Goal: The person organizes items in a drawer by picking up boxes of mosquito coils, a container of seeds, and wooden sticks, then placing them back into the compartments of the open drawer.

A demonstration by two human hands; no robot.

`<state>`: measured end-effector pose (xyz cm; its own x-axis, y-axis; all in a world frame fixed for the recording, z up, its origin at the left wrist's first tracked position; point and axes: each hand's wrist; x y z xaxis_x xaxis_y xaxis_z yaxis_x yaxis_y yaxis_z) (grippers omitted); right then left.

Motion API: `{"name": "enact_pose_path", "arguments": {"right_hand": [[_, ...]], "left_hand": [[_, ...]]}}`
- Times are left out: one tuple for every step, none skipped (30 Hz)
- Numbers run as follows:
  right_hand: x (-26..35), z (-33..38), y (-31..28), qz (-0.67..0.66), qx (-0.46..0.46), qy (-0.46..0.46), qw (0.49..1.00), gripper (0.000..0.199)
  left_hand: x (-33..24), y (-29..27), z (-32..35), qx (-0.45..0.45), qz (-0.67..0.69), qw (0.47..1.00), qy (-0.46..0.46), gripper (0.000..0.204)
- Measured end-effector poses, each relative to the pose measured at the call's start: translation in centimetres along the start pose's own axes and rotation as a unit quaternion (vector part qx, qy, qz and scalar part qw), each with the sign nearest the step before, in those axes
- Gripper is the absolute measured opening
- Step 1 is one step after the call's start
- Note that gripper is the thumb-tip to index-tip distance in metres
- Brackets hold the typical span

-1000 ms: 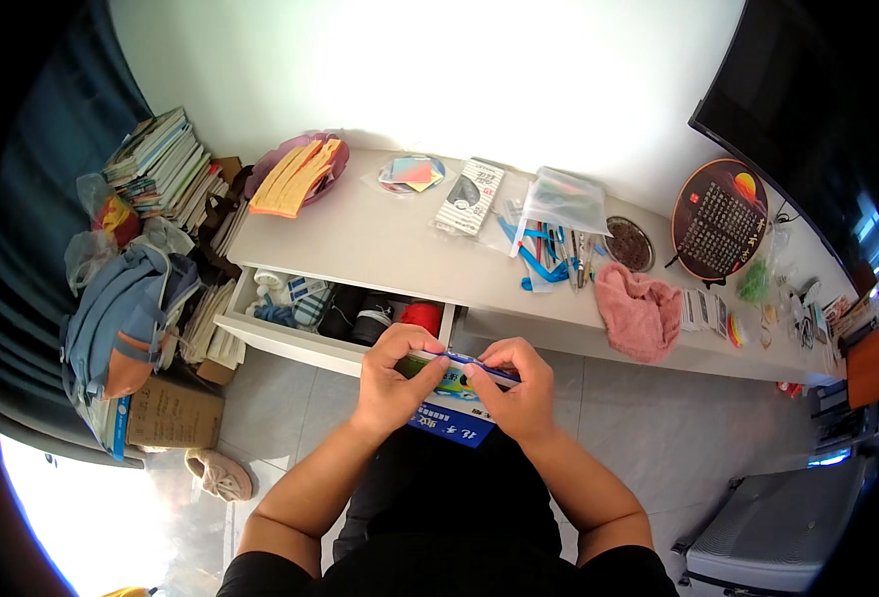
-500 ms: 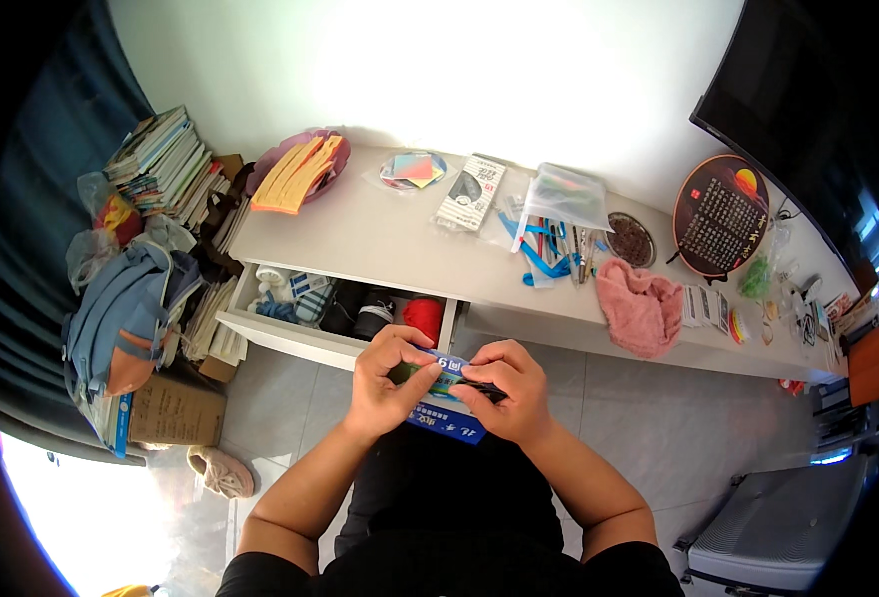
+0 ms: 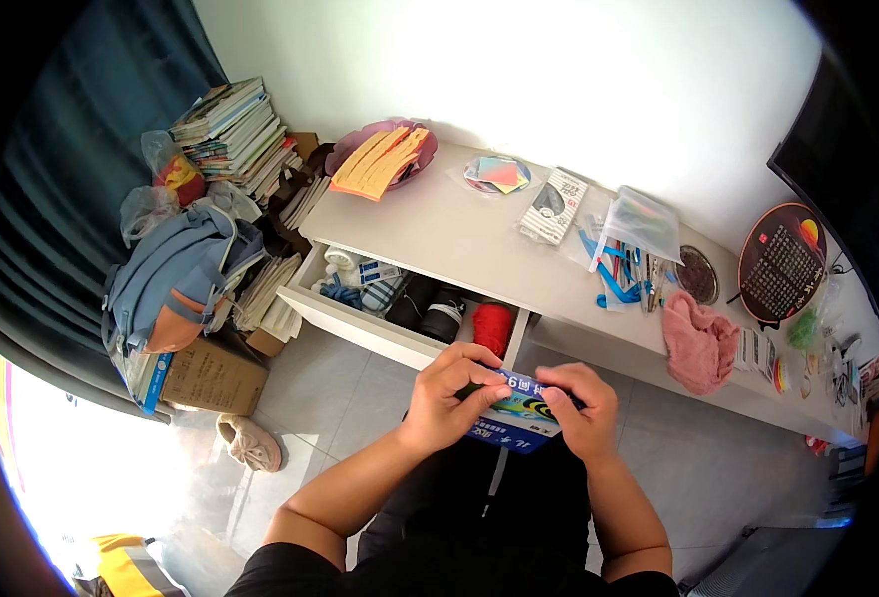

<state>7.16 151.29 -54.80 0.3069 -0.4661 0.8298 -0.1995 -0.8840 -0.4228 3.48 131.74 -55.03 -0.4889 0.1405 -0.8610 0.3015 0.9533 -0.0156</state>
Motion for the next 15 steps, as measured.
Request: {"name": "enact_pose_path", "arguments": {"right_hand": [[-0.1, -0.1, 0.1, 0.004, 0.027, -0.008, 1.000, 0.014], [0.2, -0.4, 0.6, 0.012, 0.017, -0.008, 1.000, 0.013], [0.0, -0.6, 1.0, 0.019, 0.005, 0.020, 1.000, 0.014], [-0.6, -0.9, 1.7, 0.026, -0.006, 0.048, 0.998, 0.016], [-1.2, -1.1, 2.5, 0.033, -0.018, 0.076, 0.996, 0.017], [-2.0, -1.2, 3.6, -0.006, -0.022, 0.170, 0.985, 0.023], [-3.5, -1.3, 4.5, -0.078, -0.015, 0.235, 0.969, 0.024], [-4.8, -1.3, 5.5, -0.152, -0.006, 0.295, 0.943, 0.026], [-6.0, -1.3, 6.6, -0.224, 0.000, 0.354, 0.908, 0.027], [-6.9, -1.3, 7.5, -0.243, -0.013, 0.365, 0.899, 0.030], [-7.1, -1.4, 8.0, -0.251, -0.002, 0.385, 0.888, 0.030], [-7.2, -1.8, 8.4, -0.258, 0.009, 0.405, 0.877, 0.030], [-7.3, -2.2, 8.8, -0.265, 0.020, 0.425, 0.865, 0.030], [-7.1, -2.7, 9.1, -0.277, 0.029, 0.422, 0.863, 0.030], [-7.0, -2.7, 9.5, -0.276, 0.034, 0.428, 0.860, 0.031]], "left_hand": [[0.0, -0.8, -0.1, 0.010, 0.014, 1.000, -0.016, 0.011], [0.6, -1.8, 0.0, -0.004, 0.106, 0.994, -0.040, 0.015], [1.3, -2.8, -0.1, -0.044, 0.115, 0.992, -0.031, 0.021], [2.7, -4.0, -0.1, -0.106, 0.123, 0.986, -0.041, 0.025], [3.6, -5.5, 0.1, -0.176, 0.076, 0.976, -0.107, 0.027], [6.7, -7.7, 0.7, -0.181, -0.080, 0.977, -0.085, 0.029], [8.0, -9.2, 1.2, -0.128, -0.202, 0.961, -0.140, 0.033], [11.0, -11.0, 2.9, -0.082, -0.293, 0.944, -0.125, 0.033], [13.6, -12.0, 4.3, -0.033, -0.379, 0.918, -0.108, 0.034], [13.5, -11.7, 4.2, -0.012, -0.425, 0.897, -0.118, 0.034], [12.7, -11.2, 4.2, 0.008, -0.472, 0.872, -0.130, 0.034], [12.2, -11.0, 4.1, 0.029, -0.516, 0.844, -0.141, 0.034], [12.2, -11.2, 4.0, 0.036, -0.512, 0.846, -0.144, 0.034], [12.2, -11.5, 3.7, 0.041, -0.509, 0.847, -0.146, 0.034], [12.1, -11.9, 3.6, 0.045, -0.507, 0.848, -0.148, 0.033]]}}
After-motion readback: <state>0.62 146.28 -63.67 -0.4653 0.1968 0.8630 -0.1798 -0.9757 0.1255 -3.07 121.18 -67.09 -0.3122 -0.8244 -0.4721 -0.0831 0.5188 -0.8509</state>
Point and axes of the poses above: each hand's wrist, its own z-axis away from the middle knuckle, its own y-axis out of the palm, x = y × z, and after that the axes turned 12 degrees about z, right-handed
